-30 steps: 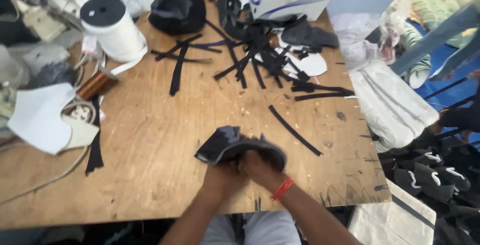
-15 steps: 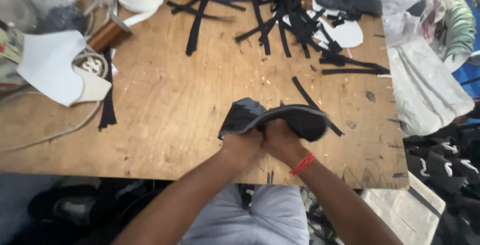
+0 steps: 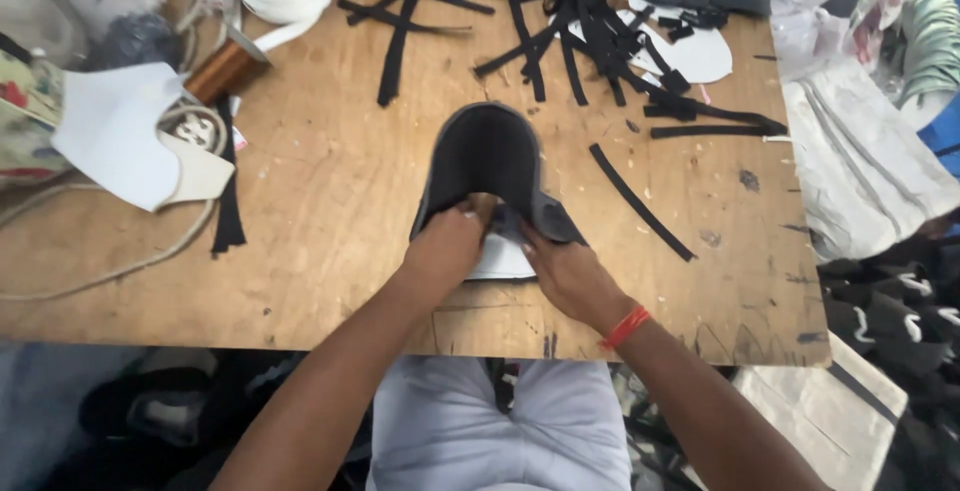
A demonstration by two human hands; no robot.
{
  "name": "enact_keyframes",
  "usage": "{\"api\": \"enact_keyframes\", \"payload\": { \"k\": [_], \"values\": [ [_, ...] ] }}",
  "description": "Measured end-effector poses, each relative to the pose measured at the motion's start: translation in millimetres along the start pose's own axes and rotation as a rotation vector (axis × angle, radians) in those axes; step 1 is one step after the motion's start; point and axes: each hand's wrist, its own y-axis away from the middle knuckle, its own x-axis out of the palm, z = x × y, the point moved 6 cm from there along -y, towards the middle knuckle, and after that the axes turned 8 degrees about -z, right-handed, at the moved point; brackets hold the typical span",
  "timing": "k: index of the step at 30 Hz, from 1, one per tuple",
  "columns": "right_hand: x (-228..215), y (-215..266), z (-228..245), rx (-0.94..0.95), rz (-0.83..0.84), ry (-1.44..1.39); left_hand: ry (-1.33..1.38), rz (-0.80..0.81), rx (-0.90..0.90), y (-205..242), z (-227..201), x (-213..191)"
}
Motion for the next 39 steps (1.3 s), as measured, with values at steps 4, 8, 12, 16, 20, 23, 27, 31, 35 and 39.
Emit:
{"api": "enact_keyframes", "payload": {
  "k": [4, 8, 12, 16, 20, 23, 27, 31, 35, 39],
  "values": [
    [44.6, 6.0, -28.6, 0.006, 0.029, 0.358, -0.128, 0.296, 0.062, 43.4, -19.6, -15.3],
    [28.1, 23.0, 12.9, -0.543, -0.441, 0.196, -0.179, -0.134, 0.568, 89.3, -47.1, -17.5],
    [30.6, 9.3, -14.3, 0.104, -0.127, 0.118, -0.448, -0.045, 0.361, 75.9, -48.6, 1.5],
    [38.5, 7.1, -12.2, 0.146, 0.21, 0.355, -0.279, 0.015, 0.025, 48.4, -49.1, 4.1],
    [40.0, 8.3, -10.8, 0.208, 0.237, 0.302, -0.323, -0.101, 0.162, 47.4, -21.2, 34.0],
    [45.4, 11.8, -15.0, 0.0, 0.035, 0.235, -0.287, -0.07, 0.115, 50.1, -21.5, 25.0],
    [50.1, 14.4, -24.8, 0.015, 0.084, 0.297, -0.332, -0.217, 0.138, 48.1, -19.4, 21.9],
    [42.6, 15.1, -23.4, 0.033, 0.048, 0.234, -0.37, -0.19, 0.162, 35.9, -23.3, 16.4],
    [37.1, 24.9, -40.1, -0.026, -0.056, 0.096, -0.345, 0.023, 0.032, 17.2, -20.8, 18.5],
    [34.0, 17.7, -44.4, 0.135, -0.029, 0.196, -0.311, 0.121, -0.025, 6.1, -11.2, 31.0]
  ]
}}
